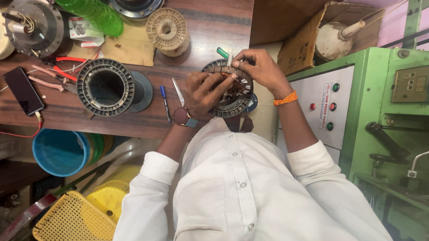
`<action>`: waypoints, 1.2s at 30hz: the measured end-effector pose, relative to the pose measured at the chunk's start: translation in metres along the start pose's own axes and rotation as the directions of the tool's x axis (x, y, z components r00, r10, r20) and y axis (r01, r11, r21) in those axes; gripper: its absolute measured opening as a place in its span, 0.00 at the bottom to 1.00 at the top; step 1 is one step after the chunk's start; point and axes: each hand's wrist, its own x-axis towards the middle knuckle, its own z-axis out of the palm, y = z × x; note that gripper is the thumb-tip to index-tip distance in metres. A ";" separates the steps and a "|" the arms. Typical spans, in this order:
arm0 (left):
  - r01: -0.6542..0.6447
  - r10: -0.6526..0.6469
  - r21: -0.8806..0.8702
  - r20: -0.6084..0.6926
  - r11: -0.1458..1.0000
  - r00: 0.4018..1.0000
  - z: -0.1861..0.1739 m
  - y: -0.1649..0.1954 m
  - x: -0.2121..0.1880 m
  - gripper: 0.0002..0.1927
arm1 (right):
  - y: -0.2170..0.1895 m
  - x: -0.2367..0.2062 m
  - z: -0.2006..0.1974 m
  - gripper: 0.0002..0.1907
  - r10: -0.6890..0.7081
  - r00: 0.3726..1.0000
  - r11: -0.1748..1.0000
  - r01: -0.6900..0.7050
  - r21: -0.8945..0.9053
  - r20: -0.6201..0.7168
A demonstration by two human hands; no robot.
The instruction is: The person works at a workbench fitting copper wire windings into the slots of a motor armature stator, pressing and positioning the coils by hand and turning the component as they work around it. They hold the armature steady with one hand while seating wires with the other, with pliers and other motor parts on the bench.
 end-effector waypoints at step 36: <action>-0.291 0.285 -0.063 -0.088 0.955 0.954 0.024 -0.037 0.011 0.18 | -0.002 -0.006 0.003 0.11 0.060 0.998 0.998 -0.060 0.019 0.003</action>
